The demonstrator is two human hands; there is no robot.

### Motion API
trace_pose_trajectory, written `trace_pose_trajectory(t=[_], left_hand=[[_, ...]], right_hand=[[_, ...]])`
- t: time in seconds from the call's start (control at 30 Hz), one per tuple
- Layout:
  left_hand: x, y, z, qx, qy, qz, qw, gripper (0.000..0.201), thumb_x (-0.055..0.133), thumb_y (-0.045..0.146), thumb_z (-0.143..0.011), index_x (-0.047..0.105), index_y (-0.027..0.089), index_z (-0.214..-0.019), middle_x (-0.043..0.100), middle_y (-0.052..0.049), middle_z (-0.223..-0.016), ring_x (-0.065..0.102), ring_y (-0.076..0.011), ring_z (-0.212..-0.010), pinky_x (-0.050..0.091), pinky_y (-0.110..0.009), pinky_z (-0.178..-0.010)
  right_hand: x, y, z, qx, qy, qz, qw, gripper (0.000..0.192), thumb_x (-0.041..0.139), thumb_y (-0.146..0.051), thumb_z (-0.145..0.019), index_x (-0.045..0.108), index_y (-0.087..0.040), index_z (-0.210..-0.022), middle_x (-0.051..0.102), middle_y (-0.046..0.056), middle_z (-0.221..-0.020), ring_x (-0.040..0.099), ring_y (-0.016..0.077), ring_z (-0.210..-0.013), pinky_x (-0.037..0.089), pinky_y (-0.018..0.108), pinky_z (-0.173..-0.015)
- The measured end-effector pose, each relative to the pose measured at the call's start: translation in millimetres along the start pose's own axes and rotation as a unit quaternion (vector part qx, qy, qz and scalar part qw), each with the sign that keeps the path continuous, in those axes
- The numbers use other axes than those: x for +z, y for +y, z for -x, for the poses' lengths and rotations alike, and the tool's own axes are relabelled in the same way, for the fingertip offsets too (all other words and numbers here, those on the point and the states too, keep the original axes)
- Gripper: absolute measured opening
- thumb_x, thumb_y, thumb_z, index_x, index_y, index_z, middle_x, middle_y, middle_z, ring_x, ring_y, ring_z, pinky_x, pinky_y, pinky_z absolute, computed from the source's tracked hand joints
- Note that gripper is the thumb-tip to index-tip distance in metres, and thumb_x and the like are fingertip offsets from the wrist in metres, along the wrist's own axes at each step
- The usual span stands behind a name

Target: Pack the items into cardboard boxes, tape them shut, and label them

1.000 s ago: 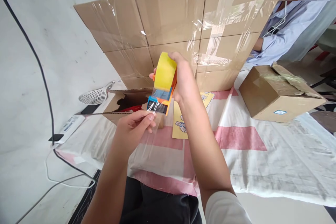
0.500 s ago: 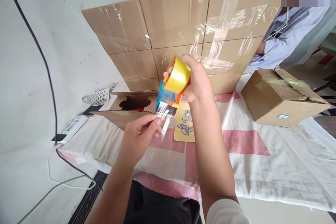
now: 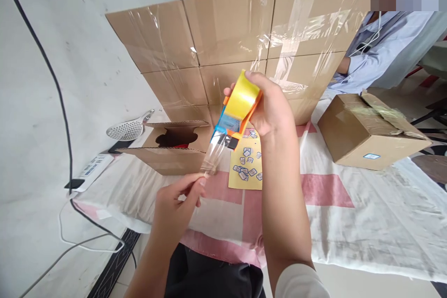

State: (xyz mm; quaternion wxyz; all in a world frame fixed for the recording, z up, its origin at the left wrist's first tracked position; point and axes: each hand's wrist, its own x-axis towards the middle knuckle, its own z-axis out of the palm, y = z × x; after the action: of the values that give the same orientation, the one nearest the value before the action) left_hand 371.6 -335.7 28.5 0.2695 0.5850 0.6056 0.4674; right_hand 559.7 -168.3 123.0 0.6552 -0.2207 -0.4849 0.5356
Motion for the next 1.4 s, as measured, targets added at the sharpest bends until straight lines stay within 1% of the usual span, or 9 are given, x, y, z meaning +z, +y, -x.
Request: trace_pose_trajectory(t=[0.1, 0.47, 0.57, 0.67, 0.77, 0.83, 0.93, 1.13, 1.4], left_hand=[[-12.0, 3.5, -4.2, -0.042, 0.028, 0.035, 0.998, 0.021, 0.064, 0.039, -0.092, 0.077, 0.023, -0.094, 0.068, 0.002, -0.063, 0.061, -0.0119, -0.055, 0.052, -0.022, -0.06], [-50.0, -16.4, -21.0, -0.101, 0.015, 0.106, 0.989, 0.062, 0.072, 0.051, -0.086, 0.053, 0.022, -0.137, 0.06, 0.007, -0.051, 0.044, -0.0095, -0.041, 0.033, -0.019, -0.045], [-62.8, -31.3, -33.9, -0.051, 0.038, 0.069, 0.996, 0.04, 0.065, 0.054, -0.091, 0.067, 0.019, -0.11, 0.053, 0.005, -0.05, 0.048, -0.0114, -0.047, 0.036, -0.021, -0.049], [-79.0, -39.6, -44.3, 0.036, 0.131, 0.037, 0.99, 0.038, 0.057, 0.054, -0.097, 0.071, 0.019, -0.093, 0.055, 0.002, -0.059, 0.053, -0.0134, -0.058, 0.041, -0.025, -0.057], [-92.7, -30.9, -52.7, 0.127, 0.186, -0.016, 0.974, 0.032, 0.056, 0.05, -0.098, 0.073, 0.023, -0.096, 0.07, -0.004, -0.09, 0.063, -0.0181, -0.085, 0.048, -0.028, -0.076], [-96.5, -17.0, -58.8, 0.176, 0.152, -0.055, 0.971, 0.03, 0.061, 0.048, -0.095, 0.072, 0.025, -0.111, 0.072, -0.006, -0.115, 0.064, -0.0222, -0.108, 0.048, -0.032, -0.094], [-92.5, 5.2, -66.7, 0.188, 0.052, -0.061, 0.979, 0.031, 0.067, 0.046, -0.092, 0.071, 0.025, -0.114, 0.075, -0.005, -0.116, 0.067, -0.0235, -0.11, 0.048, -0.036, -0.102], [-70.9, 23.0, -62.9, 0.093, -0.045, 0.061, 0.993, 0.016, 0.066, 0.033, -0.092, 0.072, 0.021, -0.083, 0.07, 0.001, -0.064, 0.066, -0.0146, -0.06, 0.054, -0.026, -0.063], [-34.7, 21.0, -54.5, 0.108, -0.016, 0.045, 0.993, 0.01, 0.069, 0.031, -0.089, 0.071, 0.023, -0.084, 0.074, 0.002, -0.072, 0.068, -0.0131, -0.063, 0.055, -0.023, -0.061]], right_hand=[[14.1, -8.0, 12.3, 0.062, -0.066, -0.022, 0.996, 0.026, 0.084, -0.036, -0.072, 0.066, -0.023, -0.085, 0.076, 0.007, -0.089, 0.075, 0.0288, -0.094, 0.066, 0.045, -0.077], [68.9, -1.0, 34.7, -0.124, -0.019, 0.002, 0.992, 0.027, 0.085, -0.042, -0.075, 0.069, -0.026, -0.09, 0.077, 0.007, -0.106, 0.071, 0.0333, -0.118, 0.061, 0.053, -0.099], [67.6, 3.0, 30.9, -0.162, -0.007, 0.019, 0.987, 0.026, 0.082, -0.046, -0.078, 0.07, -0.026, -0.092, 0.076, 0.006, -0.112, 0.069, 0.0329, -0.121, 0.059, 0.052, -0.102], [63.9, 7.3, 26.4, -0.171, 0.002, 0.032, 0.985, 0.025, 0.077, -0.047, -0.082, 0.069, -0.025, -0.091, 0.076, 0.006, -0.113, 0.068, 0.0333, -0.123, 0.057, 0.053, -0.105], [66.9, 10.4, 26.6, -0.159, -0.001, 0.035, 0.987, 0.024, 0.074, -0.046, -0.083, 0.068, -0.025, -0.093, 0.075, 0.007, -0.11, 0.069, 0.0326, -0.12, 0.059, 0.052, -0.101], [74.3, 11.6, 29.7, -0.151, -0.003, 0.03, 0.988, 0.023, 0.073, -0.046, -0.084, 0.068, -0.026, -0.094, 0.075, 0.006, -0.108, 0.071, 0.0318, -0.116, 0.061, 0.052, -0.098], [89.5, 13.1, 36.9, -0.157, 0.003, 0.027, 0.987, 0.02, 0.07, -0.045, -0.086, 0.068, -0.026, -0.093, 0.075, 0.005, -0.104, 0.073, 0.0314, -0.112, 0.061, 0.053, -0.096], [104.6, 16.0, 51.0, -0.235, 0.072, 0.033, 0.969, 0.015, 0.054, -0.031, -0.095, 0.068, -0.028, -0.089, 0.076, 0.001, -0.087, 0.076, 0.0246, -0.091, 0.061, 0.048, -0.095], [89.4, 7.3, 49.2, -0.2, 0.094, -0.024, 0.975, 0.028, 0.049, -0.043, -0.098, 0.062, -0.026, -0.081, 0.066, 0.001, -0.071, 0.072, 0.0223, -0.071, 0.061, 0.04, -0.074]])
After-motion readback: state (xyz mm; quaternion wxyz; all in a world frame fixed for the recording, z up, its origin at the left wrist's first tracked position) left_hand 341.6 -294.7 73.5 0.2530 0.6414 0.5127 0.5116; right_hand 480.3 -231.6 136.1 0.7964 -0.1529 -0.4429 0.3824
